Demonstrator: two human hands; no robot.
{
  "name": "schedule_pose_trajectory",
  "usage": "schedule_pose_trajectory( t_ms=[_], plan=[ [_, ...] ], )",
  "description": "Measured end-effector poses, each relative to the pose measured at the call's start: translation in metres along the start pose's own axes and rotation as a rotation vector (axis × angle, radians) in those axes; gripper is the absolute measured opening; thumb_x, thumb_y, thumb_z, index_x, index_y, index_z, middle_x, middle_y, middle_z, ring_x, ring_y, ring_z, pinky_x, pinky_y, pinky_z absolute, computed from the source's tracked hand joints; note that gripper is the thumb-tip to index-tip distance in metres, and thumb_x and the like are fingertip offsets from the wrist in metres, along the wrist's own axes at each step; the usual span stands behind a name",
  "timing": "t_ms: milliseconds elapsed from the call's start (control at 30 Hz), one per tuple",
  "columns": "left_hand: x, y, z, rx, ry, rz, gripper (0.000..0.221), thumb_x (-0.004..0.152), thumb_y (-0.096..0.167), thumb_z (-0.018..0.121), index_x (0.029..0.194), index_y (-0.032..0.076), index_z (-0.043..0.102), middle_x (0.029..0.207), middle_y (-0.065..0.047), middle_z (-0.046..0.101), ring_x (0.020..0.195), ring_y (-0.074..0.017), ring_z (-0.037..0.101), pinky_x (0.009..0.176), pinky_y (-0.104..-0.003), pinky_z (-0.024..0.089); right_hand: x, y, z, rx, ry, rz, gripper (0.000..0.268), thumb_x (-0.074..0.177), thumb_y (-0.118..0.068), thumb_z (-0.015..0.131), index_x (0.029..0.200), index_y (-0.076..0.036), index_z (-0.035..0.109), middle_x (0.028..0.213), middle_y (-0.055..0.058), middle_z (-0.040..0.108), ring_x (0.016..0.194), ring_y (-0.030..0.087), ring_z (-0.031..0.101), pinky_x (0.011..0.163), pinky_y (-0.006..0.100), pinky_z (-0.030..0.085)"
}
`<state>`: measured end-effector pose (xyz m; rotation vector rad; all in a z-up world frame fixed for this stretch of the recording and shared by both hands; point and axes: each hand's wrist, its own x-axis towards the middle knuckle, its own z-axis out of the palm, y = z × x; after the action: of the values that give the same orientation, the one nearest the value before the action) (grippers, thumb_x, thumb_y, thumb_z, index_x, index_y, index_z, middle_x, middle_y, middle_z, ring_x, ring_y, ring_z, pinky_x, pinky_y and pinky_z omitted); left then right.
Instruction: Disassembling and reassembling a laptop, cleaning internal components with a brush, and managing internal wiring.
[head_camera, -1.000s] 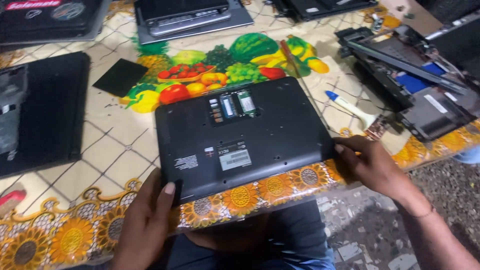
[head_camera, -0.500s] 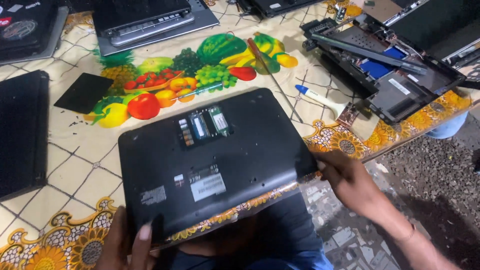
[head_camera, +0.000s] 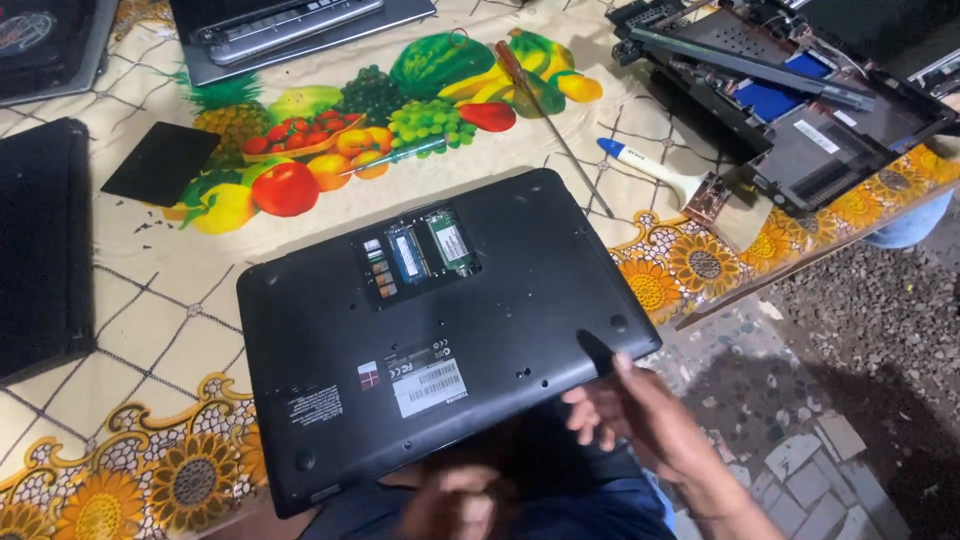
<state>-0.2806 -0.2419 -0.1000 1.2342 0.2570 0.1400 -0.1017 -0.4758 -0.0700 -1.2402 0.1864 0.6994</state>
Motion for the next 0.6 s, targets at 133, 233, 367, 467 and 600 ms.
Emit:
schedule_pose_trajectory(
  t_ms=[133,233,367,467,600],
  plan=[
    [0.067,0.003,0.053,-0.274,-0.117,-0.165,0.065,0.093,0.044,0.058,0.123,-0.012,0.064,0.119,-0.029,0.078,0.101,-0.0373,0.08,0.077,-0.04,0.066,0.009,-0.003,0.044,0.068,0.066,-0.149,0.051,0.099,-0.048,0.049,0.11,0.001,0.04,0.057,0.027,0.066,0.041,0.029,0.058,0.038,0.032,0.041],
    [0.086,0.027,0.077,-0.424,0.167,-0.419,0.066,0.093,0.04,0.053,0.111,-0.022,0.068,0.102,-0.039,0.076,0.086,-0.0456,0.078,0.068,-0.041,0.064,0.005,-0.009,0.054,0.064,0.162,-0.209,0.064,0.102,-0.037,0.057,0.061,0.011,0.062,0.041,0.022,0.055,0.032,0.025,0.048,0.035,0.031,0.037],
    [0.091,0.056,0.095,-0.344,0.381,-0.455,0.048,0.091,0.028,0.062,0.112,-0.015,0.063,0.087,-0.043,0.076,0.071,-0.0476,0.077,0.062,-0.045,0.063,0.005,-0.006,0.054,0.116,0.143,-0.263,0.033,0.1,-0.026,0.063,0.077,-0.004,0.056,0.042,0.014,0.053,0.032,0.02,0.046,0.037,0.03,0.035],
    [0.09,0.046,0.089,-0.329,0.312,-0.397,0.045,0.091,0.027,0.062,0.102,-0.017,0.069,0.091,-0.041,0.079,0.076,-0.0453,0.079,0.069,-0.047,0.065,0.005,-0.006,0.054,0.112,0.118,-0.27,0.034,0.101,-0.028,0.062,0.078,-0.004,0.056,0.045,0.015,0.056,0.034,0.02,0.048,0.036,0.029,0.037],
    [0.089,0.045,0.088,-0.34,0.314,-0.418,0.048,0.089,0.029,0.062,0.105,-0.016,0.07,0.091,-0.04,0.078,0.078,-0.0459,0.079,0.072,-0.048,0.065,0.003,-0.005,0.058,0.05,0.106,-0.276,0.068,0.103,-0.036,0.056,0.051,0.007,0.061,0.043,0.02,0.06,0.035,0.022,0.053,0.039,0.029,0.042]
  ],
)
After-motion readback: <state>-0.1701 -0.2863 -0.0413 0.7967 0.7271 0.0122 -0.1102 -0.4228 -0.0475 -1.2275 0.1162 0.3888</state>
